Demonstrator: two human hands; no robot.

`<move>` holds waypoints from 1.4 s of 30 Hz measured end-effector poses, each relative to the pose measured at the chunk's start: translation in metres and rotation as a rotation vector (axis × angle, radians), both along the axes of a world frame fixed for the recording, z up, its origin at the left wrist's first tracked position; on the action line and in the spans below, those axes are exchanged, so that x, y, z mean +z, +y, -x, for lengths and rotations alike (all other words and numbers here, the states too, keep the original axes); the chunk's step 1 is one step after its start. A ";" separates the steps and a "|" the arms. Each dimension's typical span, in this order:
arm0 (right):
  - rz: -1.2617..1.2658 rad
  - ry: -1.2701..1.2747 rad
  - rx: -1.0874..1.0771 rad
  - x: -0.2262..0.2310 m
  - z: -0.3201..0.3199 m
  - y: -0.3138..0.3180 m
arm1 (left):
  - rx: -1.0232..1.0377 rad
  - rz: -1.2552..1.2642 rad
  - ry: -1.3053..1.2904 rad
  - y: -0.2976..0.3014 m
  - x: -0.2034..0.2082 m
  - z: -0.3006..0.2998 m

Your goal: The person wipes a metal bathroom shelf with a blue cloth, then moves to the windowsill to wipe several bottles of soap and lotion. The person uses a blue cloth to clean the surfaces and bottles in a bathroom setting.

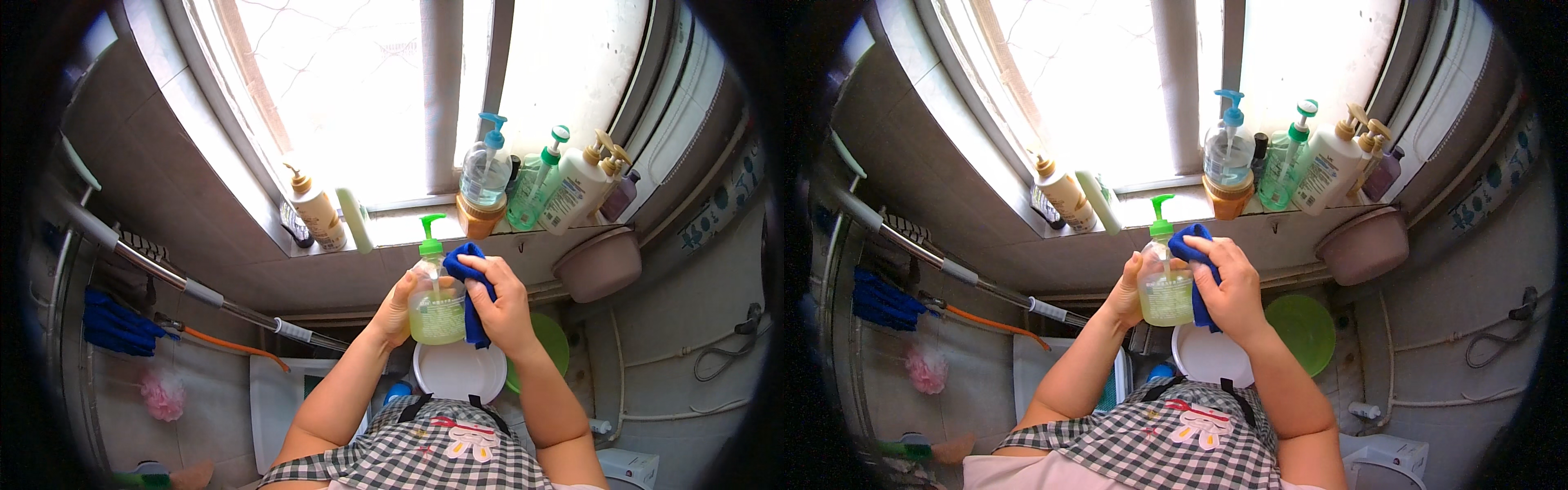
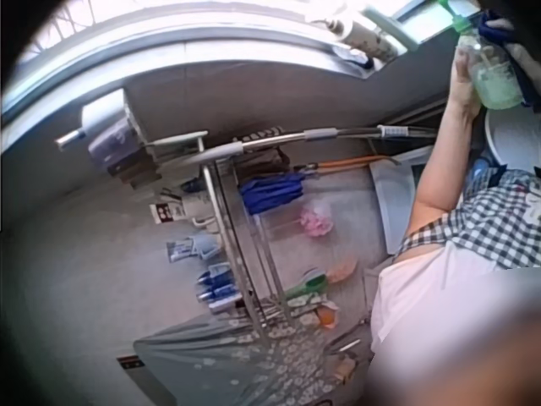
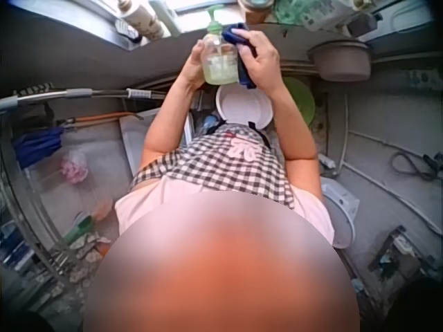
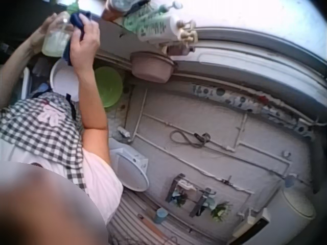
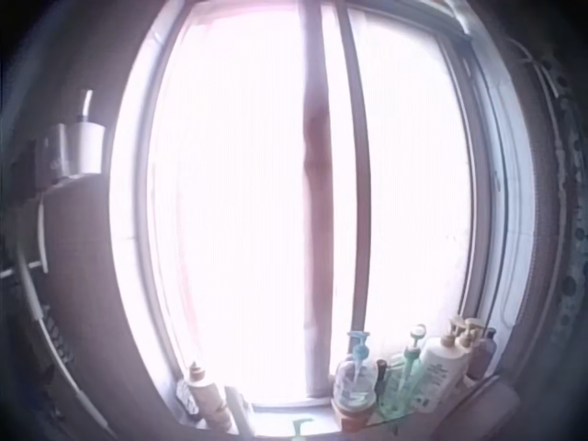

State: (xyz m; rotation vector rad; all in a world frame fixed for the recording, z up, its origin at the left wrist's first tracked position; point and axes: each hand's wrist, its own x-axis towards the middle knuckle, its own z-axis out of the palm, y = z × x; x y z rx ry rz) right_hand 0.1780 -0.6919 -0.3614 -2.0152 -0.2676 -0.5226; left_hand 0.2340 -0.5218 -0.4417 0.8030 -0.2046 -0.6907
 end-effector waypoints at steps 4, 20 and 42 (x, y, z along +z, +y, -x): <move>0.162 -0.048 -0.018 0.001 0.011 0.013 | 0.080 0.000 0.006 0.002 -0.008 -0.002; 0.177 -0.093 0.179 -0.012 0.049 0.021 | 0.136 0.119 0.117 0.003 -0.007 -0.004; 0.024 -0.057 0.101 -0.014 0.025 0.010 | -0.030 0.400 0.202 0.001 -0.024 -0.001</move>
